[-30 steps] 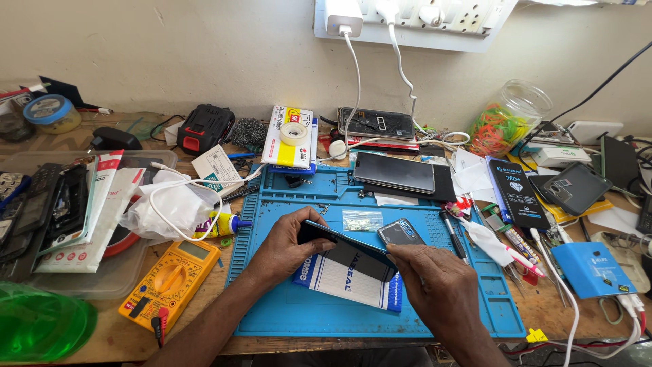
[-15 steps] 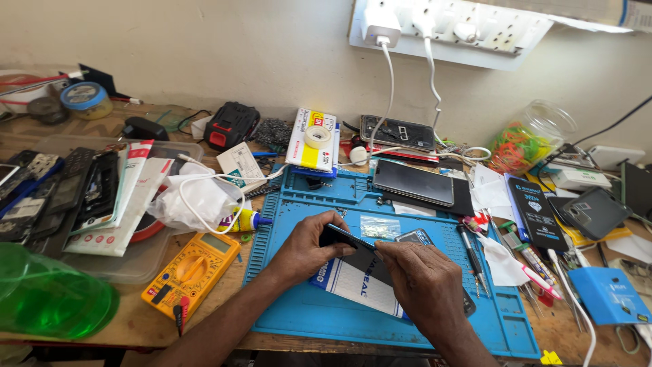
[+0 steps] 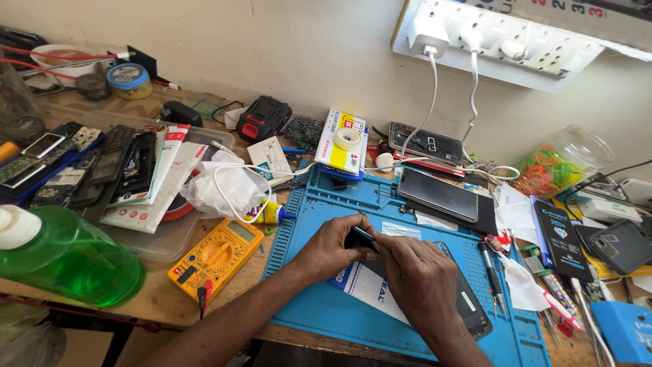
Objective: The person connects a smartphone to a charger, then uses a prying tool to open the device's back cover. They remove the back cover and battery, then use tweezers to handle small internal components and connectors on the motherboard.
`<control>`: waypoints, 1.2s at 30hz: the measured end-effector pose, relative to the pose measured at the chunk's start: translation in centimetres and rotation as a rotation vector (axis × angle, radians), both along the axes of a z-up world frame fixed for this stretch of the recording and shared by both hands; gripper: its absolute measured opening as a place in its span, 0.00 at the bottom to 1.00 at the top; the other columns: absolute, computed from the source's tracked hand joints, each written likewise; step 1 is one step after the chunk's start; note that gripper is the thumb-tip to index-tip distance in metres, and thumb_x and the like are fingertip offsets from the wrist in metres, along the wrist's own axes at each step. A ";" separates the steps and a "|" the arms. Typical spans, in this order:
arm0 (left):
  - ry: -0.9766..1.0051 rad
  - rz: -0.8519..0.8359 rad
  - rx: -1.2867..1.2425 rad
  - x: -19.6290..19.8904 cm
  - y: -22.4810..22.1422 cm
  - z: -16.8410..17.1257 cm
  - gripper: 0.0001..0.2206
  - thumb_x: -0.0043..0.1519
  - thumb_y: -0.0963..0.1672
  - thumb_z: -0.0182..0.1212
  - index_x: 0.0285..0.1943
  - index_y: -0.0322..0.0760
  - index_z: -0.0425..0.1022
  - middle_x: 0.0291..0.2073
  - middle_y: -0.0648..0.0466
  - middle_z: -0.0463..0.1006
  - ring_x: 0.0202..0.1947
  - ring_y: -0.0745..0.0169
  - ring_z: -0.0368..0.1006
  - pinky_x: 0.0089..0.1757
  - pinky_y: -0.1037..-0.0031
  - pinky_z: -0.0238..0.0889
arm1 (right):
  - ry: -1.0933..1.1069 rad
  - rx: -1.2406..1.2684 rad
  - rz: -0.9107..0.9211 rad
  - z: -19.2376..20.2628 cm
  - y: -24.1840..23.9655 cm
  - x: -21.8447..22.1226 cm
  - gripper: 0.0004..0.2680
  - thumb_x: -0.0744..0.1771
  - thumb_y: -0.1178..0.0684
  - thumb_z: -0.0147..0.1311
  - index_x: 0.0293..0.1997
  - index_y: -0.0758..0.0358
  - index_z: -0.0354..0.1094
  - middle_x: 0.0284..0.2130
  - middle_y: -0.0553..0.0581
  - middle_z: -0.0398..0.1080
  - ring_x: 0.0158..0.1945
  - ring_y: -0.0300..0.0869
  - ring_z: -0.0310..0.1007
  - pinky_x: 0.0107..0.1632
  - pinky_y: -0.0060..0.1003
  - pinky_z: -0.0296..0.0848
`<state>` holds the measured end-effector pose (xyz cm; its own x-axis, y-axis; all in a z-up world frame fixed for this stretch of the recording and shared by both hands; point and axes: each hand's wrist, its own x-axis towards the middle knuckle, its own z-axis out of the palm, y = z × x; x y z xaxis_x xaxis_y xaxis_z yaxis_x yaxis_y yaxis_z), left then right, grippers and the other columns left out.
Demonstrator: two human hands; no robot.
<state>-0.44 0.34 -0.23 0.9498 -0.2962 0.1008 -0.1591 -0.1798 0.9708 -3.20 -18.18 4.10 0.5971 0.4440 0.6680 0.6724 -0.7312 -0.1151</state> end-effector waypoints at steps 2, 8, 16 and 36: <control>-0.015 -0.010 -0.054 0.0 0.1 -0.1 0.12 0.55 0.42 0.73 0.44 0.38 0.76 0.30 0.59 0.81 0.32 0.75 0.76 0.36 0.79 0.72 | 0.023 0.000 -0.004 -0.2 0.5 0.4 0.06 0.64 0.55 0.62 0.43 0.57 0.76 0.32 0.52 0.80 0.33 0.41 0.81 0.34 0.39 0.75; -0.048 0.019 0.043 0.0 0.0 0.3 0.09 0.56 0.41 0.71 0.42 0.39 0.75 0.30 0.60 0.81 0.33 0.73 0.78 0.38 0.76 0.74 | -0.014 -0.034 0.015 -0.3 1.5 1.1 0.06 0.65 0.55 0.60 0.45 0.57 0.76 0.30 0.53 0.79 0.33 0.41 0.81 0.36 0.39 0.76; -0.178 0.061 -0.073 -0.1 -0.3 0.0 0.18 0.55 0.39 0.72 0.51 0.38 0.70 0.39 0.55 0.82 0.42 0.66 0.79 0.43 0.71 0.74 | -0.075 -0.029 0.074 -0.3 2.9 1.9 0.02 0.66 0.56 0.59 0.40 0.57 0.74 0.31 0.53 0.79 0.35 0.42 0.81 0.40 0.41 0.76; -0.042 -0.151 -0.754 1.7 0.5 -1.1 0.14 0.56 0.34 0.70 0.48 0.38 0.74 0.41 0.58 0.81 0.44 0.71 0.76 0.49 0.76 0.73 | 0.451 0.316 -0.412 0.7 -10.5 0.7 0.10 0.65 0.53 0.61 0.51 0.53 0.79 0.40 0.57 0.82 0.42 0.42 0.84 0.45 0.37 0.78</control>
